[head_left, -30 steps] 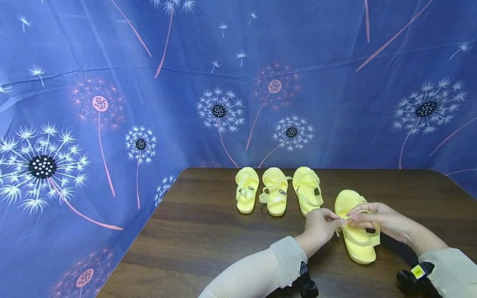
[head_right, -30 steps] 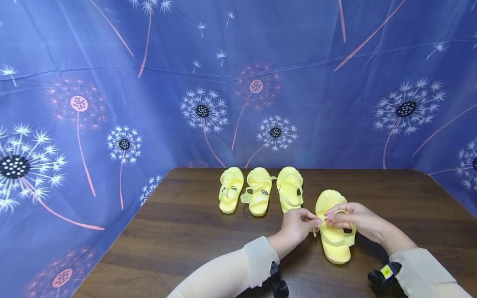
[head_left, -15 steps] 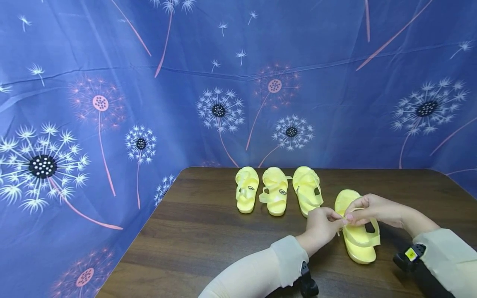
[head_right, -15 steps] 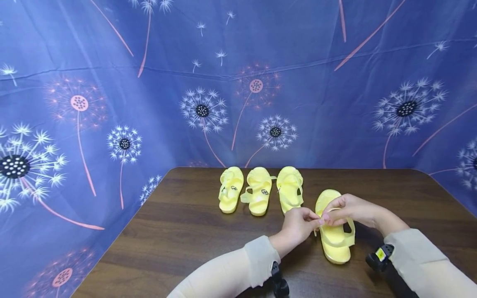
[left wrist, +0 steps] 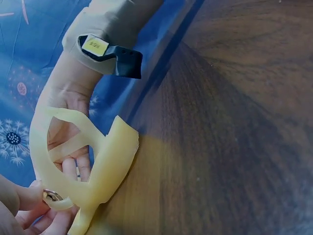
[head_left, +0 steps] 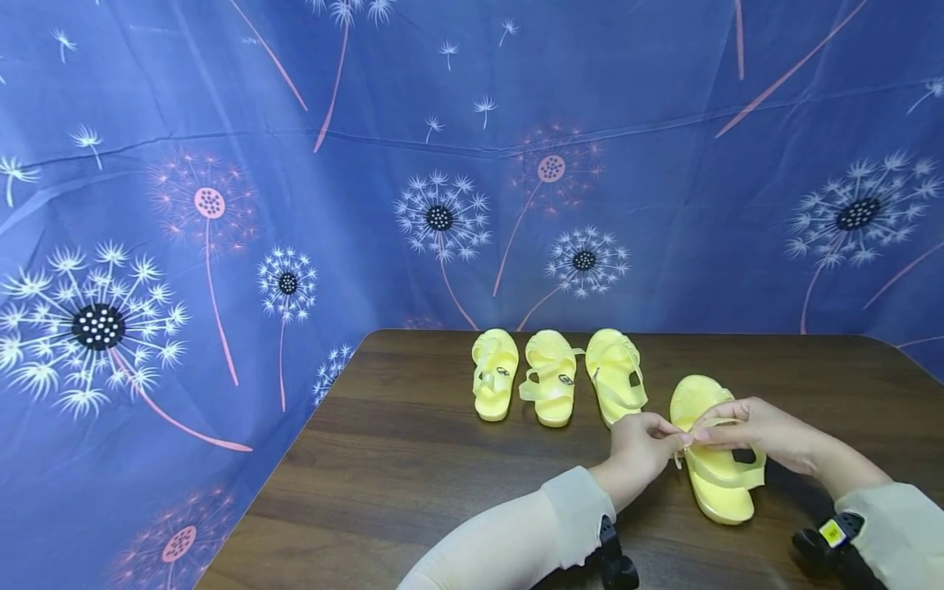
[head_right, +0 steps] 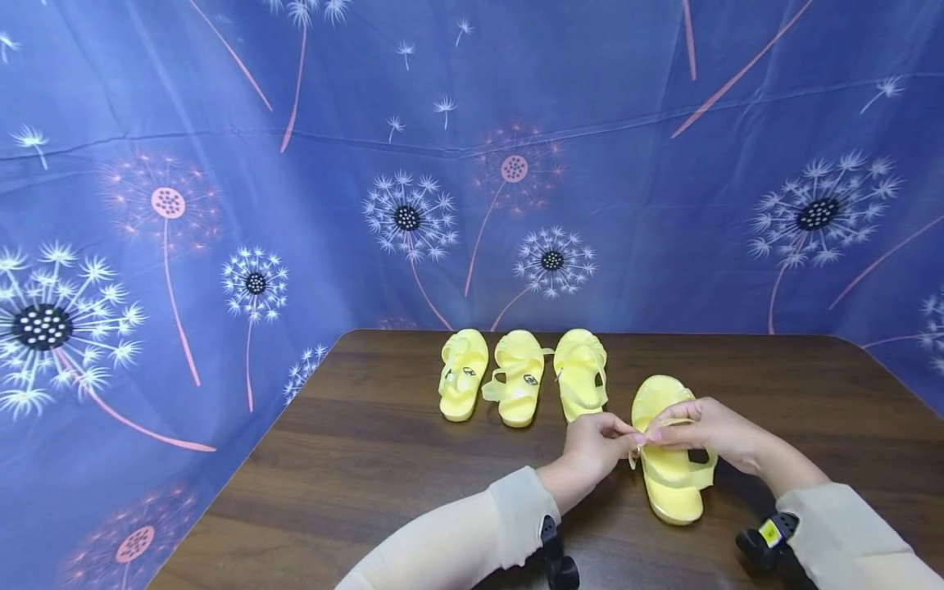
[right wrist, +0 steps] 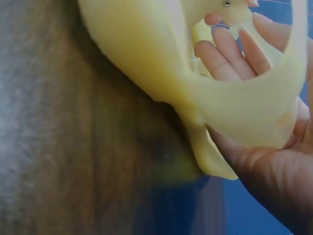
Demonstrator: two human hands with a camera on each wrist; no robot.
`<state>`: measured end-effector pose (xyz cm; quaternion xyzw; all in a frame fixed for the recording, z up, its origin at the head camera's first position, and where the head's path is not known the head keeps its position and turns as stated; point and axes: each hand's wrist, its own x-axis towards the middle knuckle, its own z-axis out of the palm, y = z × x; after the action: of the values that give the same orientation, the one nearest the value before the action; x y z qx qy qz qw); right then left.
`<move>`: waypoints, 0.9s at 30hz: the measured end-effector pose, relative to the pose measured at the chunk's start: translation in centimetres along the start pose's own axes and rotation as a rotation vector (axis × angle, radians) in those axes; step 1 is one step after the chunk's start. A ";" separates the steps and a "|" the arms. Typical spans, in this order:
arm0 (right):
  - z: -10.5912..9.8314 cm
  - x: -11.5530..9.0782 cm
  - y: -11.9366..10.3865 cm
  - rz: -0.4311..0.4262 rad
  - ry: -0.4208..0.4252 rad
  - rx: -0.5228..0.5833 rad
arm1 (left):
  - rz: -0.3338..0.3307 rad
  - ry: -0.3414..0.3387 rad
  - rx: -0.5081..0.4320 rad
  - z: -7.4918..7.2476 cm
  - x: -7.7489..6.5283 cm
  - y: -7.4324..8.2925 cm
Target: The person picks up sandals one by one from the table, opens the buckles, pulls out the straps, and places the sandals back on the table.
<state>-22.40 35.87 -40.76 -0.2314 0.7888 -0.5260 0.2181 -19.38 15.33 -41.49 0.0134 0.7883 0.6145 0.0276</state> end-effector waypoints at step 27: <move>-0.9 -1.8 1.9 -0.080 0.007 0.196 | 0.000 0.004 -0.043 -0.4 -0.3 0.0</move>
<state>-21.76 38.28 -42.03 -0.2385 0.7244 -0.6098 0.2156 -19.15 14.90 -41.40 0.0118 0.7750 0.6313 0.0263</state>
